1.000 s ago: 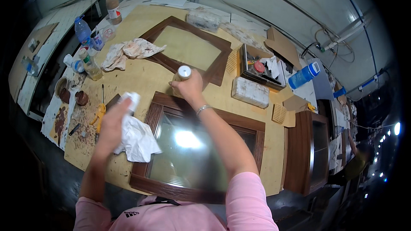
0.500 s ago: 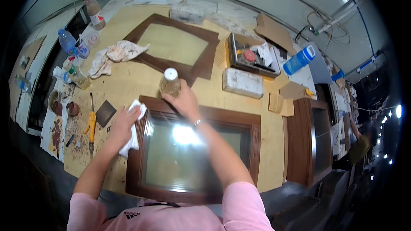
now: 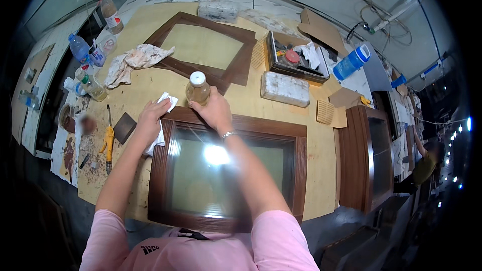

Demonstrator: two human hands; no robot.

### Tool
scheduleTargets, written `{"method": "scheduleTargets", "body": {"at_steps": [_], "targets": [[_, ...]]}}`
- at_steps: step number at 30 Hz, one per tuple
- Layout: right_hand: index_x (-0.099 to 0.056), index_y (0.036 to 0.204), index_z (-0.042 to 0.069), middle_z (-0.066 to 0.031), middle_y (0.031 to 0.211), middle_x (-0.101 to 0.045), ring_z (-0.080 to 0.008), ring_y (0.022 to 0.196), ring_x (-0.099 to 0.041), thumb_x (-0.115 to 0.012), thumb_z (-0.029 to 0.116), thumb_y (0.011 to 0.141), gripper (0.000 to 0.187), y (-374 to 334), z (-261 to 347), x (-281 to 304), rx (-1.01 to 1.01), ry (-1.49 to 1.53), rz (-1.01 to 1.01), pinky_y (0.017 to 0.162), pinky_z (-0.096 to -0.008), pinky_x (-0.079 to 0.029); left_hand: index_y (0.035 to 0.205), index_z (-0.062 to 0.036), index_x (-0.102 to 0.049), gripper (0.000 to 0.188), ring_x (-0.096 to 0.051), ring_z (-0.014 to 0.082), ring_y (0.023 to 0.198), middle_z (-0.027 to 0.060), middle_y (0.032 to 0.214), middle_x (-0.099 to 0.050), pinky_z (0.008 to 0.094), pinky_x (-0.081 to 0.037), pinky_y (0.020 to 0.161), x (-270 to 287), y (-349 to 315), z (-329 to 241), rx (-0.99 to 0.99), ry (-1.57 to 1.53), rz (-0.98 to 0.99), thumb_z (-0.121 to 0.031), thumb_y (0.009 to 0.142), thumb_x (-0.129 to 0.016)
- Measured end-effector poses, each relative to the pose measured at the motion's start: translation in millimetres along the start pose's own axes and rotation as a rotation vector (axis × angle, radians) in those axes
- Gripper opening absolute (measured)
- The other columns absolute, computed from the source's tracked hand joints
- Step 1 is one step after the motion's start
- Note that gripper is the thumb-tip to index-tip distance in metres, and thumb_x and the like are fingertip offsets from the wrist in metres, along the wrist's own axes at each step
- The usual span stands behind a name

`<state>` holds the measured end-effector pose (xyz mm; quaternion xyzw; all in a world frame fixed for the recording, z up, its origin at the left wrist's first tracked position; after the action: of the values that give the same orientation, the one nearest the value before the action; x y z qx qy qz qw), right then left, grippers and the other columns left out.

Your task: The person wipes the glass and wood frame of a furniture door with a cloth and liquid from a bottle, using a scraper to remove residue from the edges and checking the surface for remaining spots.

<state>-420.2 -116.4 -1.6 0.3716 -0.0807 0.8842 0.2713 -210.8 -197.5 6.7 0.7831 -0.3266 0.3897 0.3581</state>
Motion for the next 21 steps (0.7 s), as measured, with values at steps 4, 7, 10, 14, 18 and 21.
{"method": "scheduleTargets", "body": {"at_steps": [4, 7, 10, 14, 18, 21], "targets": [[-0.052, 0.108, -0.002, -0.0304, 0.099, -0.068, -0.0455, 0.096, -0.067, -0.079, 0.048, 0.077, 0.065, -0.4, -6.8, 5.7, -0.011, -0.02, -0.01, 0.083, -0.0511, -0.054, 0.135, -0.0109, -0.059, 0.058, -0.057, 0.0406, 0.119, 0.0136, 0.133, -0.063, 0.0481, -0.043, 0.107, -3.2, -84.5, -21.1, -0.09, -0.053, 0.101, 0.009, 0.082, -0.049], [-0.052, 0.107, -0.002, -0.0316, 0.097, -0.068, -0.0467, 0.095, -0.066, -0.08, 0.048, 0.076, 0.066, 1.0, -7.4, 0.2, 0.024, -0.01, -0.043, 0.083, -0.0514, -0.054, 0.126, -0.0129, -0.066, 0.045, -0.066, 0.0358, 0.106, 0.0174, 0.124, -0.066, 0.0447, -0.053, 0.093, 37.4, -206.5, -58.3, -0.047, -0.114, 0.274, 0.002, 0.085, -0.056], [-0.056, 0.107, -0.003, -0.032, 0.099, -0.068, -0.0464, 0.097, -0.067, -0.081, 0.044, 0.074, 0.062, 3.0, -8.0, -5.8, 0.062, 0.074, -0.054, 0.085, -0.0501, -0.054, 0.113, -0.0093, -0.073, 0.031, -0.07, 0.0315, 0.1, 0.0164, 0.115, -0.07, 0.0429, -0.056, 0.088, 77.1, -260.5, -72.9, 0.055, -0.119, 0.377, 0.0, 0.086, -0.059], [-0.057, 0.125, -0.003, -0.0236, 0.11, -0.07, -0.0323, 0.103, -0.069, -0.082, 0.029, 0.073, 0.066, 4.7, -18.5, 6.3, 0.126, 0.164, -0.021, 0.092, -0.0386, -0.053, 0.105, -0.0047, -0.075, 0.029, -0.069, 0.0311, 0.105, 0.018, 0.111, -0.072, 0.0362, -0.054, 0.09, 96.7, -209.6, -61.1, 0.276, -0.284, 0.043, 0.003, 0.088, -0.053], [-0.053, 0.134, -0.004, -0.0219, 0.128, -0.063, -0.0303, 0.118, -0.062, -0.078, 0.024, 0.079, 0.067, -30.5, -34.3, 40.3, 0.123, 0.144, -0.162, 0.1, -0.0391, -0.048, 0.109, -0.0046, -0.073, 0.03, -0.067, 0.0329, 0.107, 0.0158, 0.114, -0.072, 0.0371, -0.053, 0.093, 62.3, -199.7, -93.7, 0.212, -0.204, 0.132, 0.002, 0.086, -0.054], [-0.048, 0.139, -0.006, -0.0229, 0.132, -0.059, -0.0325, 0.122, -0.058, -0.075, 0.022, 0.083, 0.068, -88.3, -81.9, 103.5, 0.11, -0.071, -0.277, 0.105, -0.0407, -0.045, 0.106, -0.0052, -0.073, 0.033, -0.068, 0.0314, 0.105, 0.0173, 0.113, -0.071, 0.0365, -0.054, 0.092, 75.8, -268.9, -111.6, 0.035, -0.083, 0.141, 0.003, 0.078, -0.059]]}}
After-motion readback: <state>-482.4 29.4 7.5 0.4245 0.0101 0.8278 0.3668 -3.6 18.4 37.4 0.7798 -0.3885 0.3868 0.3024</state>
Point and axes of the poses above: each hand's wrist, its own y-axis towards the middle knuckle, its own x-axis out of the back of the hand, z = x × y, the point moved 6 cm from there along y, towards the middle knuckle
